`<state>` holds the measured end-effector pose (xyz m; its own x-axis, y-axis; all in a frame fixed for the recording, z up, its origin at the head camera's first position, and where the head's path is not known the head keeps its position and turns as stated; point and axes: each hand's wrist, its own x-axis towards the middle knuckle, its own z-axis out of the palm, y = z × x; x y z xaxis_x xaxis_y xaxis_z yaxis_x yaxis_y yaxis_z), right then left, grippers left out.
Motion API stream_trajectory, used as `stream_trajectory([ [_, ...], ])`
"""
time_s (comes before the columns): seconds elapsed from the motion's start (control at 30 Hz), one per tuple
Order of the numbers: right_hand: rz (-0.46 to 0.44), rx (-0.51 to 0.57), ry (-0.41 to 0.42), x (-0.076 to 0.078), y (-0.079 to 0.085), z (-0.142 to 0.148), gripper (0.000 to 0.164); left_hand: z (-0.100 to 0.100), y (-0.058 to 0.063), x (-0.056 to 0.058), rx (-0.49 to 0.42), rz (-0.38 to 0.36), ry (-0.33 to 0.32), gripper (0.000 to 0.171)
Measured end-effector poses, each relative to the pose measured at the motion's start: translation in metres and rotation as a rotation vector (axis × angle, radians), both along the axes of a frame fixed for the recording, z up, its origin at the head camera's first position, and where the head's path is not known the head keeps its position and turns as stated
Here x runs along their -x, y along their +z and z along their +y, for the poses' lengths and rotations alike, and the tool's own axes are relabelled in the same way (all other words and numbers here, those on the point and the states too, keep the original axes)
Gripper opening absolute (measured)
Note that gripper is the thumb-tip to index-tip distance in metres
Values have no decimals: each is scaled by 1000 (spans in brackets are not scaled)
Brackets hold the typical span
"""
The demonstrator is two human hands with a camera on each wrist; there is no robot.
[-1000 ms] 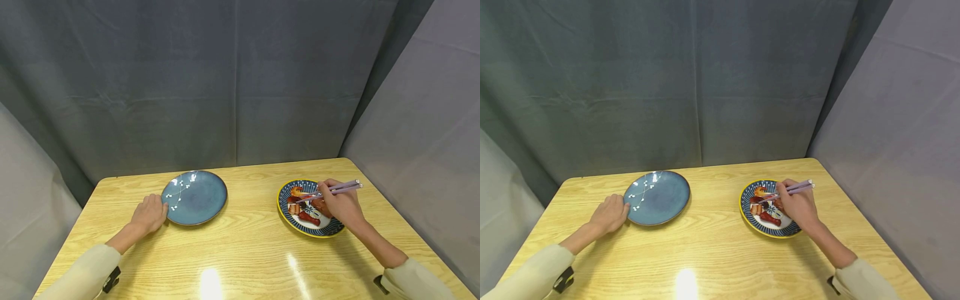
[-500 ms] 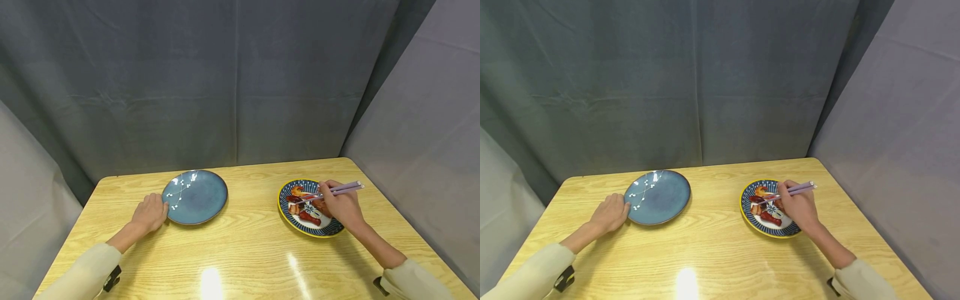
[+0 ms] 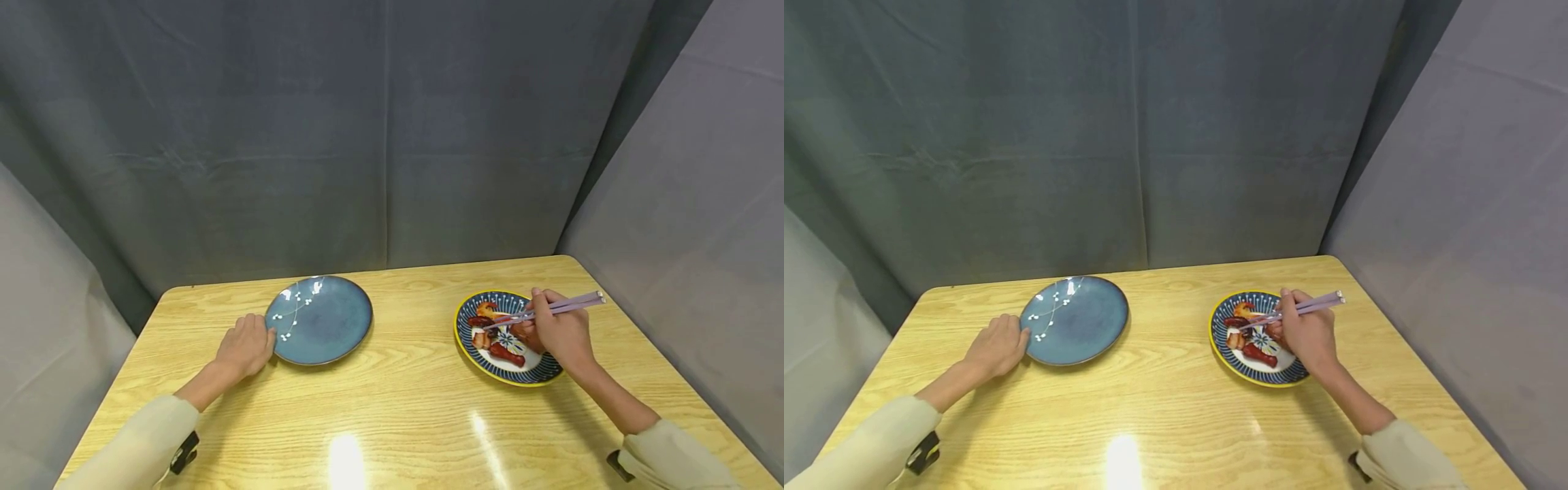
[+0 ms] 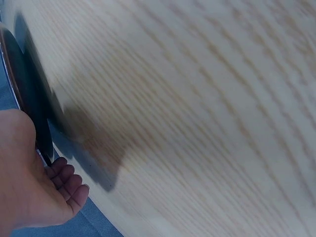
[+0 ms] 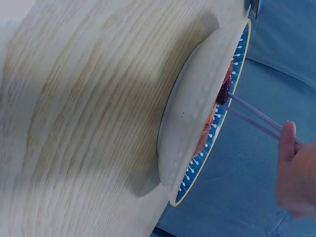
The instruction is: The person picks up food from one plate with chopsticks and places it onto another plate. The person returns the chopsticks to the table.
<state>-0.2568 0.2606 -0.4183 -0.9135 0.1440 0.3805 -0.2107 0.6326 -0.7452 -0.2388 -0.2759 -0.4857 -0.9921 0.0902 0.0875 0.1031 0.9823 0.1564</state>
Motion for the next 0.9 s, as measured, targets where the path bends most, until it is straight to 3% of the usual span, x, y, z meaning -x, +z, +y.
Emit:
stream_trajectory([
  [0.53, 93, 137, 29, -1, 8, -10, 43, -2, -2, 0, 2, 8, 0, 31],
  [0.9, 60, 276, 100, -14, 33, -35, 37, -1, -1, 1, -7, 11, 5, 31],
])
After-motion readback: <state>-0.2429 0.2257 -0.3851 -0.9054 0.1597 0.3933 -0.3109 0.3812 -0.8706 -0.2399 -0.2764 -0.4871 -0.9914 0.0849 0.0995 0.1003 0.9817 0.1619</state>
